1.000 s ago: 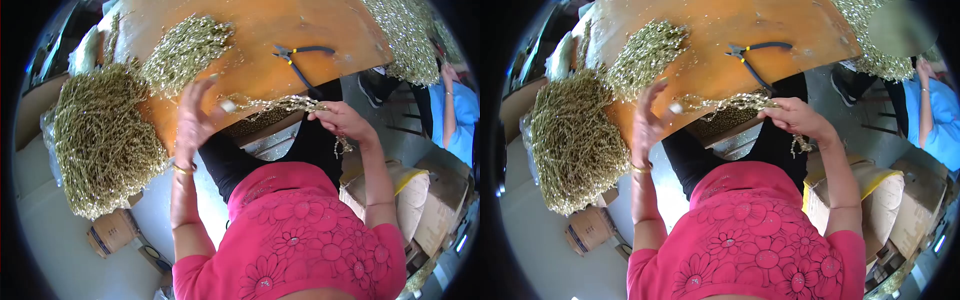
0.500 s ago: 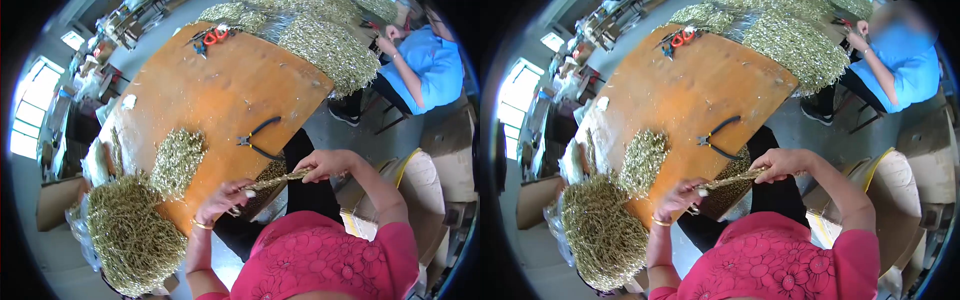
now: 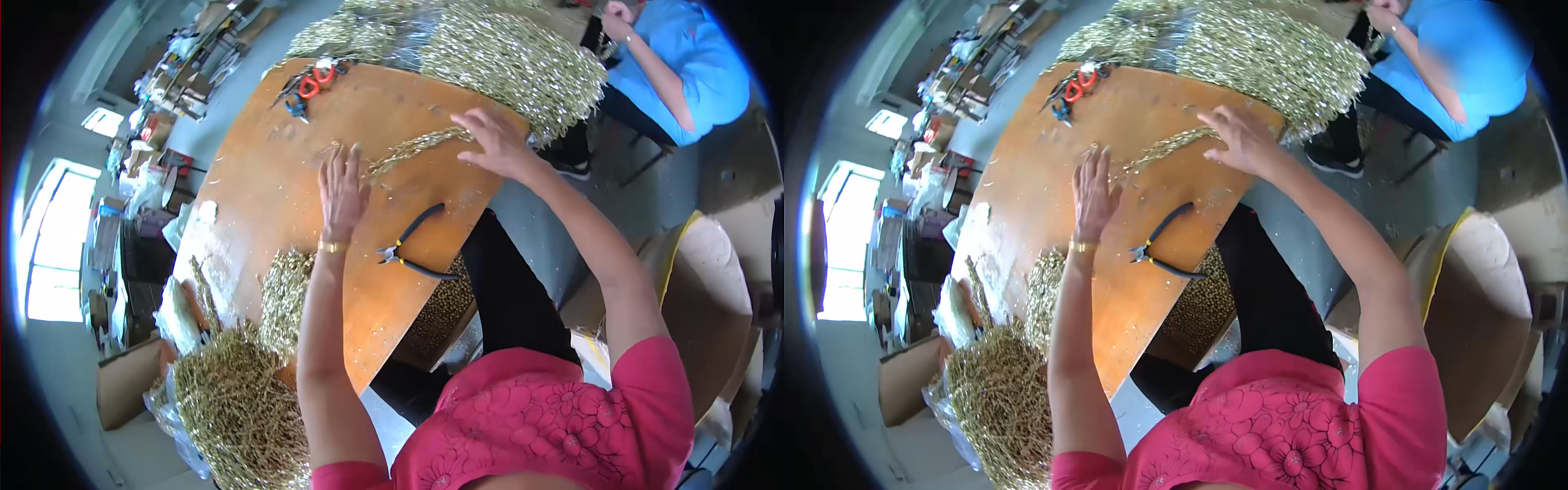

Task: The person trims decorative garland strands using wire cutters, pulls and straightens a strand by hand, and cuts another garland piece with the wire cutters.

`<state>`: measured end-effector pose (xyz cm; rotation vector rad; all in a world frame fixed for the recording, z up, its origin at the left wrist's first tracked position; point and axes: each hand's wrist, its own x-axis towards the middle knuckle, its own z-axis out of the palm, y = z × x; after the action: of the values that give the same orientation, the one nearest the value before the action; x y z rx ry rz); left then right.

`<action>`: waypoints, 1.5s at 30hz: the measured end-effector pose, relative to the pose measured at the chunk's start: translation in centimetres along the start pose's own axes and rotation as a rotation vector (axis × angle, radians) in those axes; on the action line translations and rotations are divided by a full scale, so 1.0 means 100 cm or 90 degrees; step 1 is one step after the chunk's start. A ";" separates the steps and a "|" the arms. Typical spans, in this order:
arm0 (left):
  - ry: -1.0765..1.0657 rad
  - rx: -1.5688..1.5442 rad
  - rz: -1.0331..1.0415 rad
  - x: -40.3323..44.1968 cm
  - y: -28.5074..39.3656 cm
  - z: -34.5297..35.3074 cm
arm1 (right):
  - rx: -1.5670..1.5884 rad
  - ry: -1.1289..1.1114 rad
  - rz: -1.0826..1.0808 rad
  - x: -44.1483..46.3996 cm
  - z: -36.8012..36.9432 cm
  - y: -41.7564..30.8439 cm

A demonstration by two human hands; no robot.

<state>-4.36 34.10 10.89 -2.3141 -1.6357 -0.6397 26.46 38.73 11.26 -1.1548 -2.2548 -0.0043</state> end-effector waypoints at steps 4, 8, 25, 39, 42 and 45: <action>0.009 -0.081 -0.063 -0.069 0.057 -0.043 | 0.166 0.065 0.135 -0.061 -0.019 0.019; -0.018 -0.141 -0.094 -0.139 0.068 -0.046 | 0.160 0.054 0.101 -0.108 -0.004 -0.012; 0.040 -0.162 -0.220 -0.083 -0.003 -0.014 | 0.174 -0.004 -0.132 0.015 0.069 -0.005; 0.062 -0.551 -0.341 -0.167 0.093 -0.096 | 0.244 0.096 -0.073 0.002 -0.043 -0.089; 0.179 -0.693 -0.384 -0.170 0.117 -0.175 | 0.773 0.181 -0.094 0.000 -0.113 -0.135; 0.313 -0.523 -0.227 -0.157 0.107 -0.291 | 0.741 0.247 -0.340 0.001 -0.175 -0.146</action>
<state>-4.98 4.74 29.49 -2.0000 -1.7262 -2.0910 24.48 25.17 29.45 0.0717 -1.6563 0.7002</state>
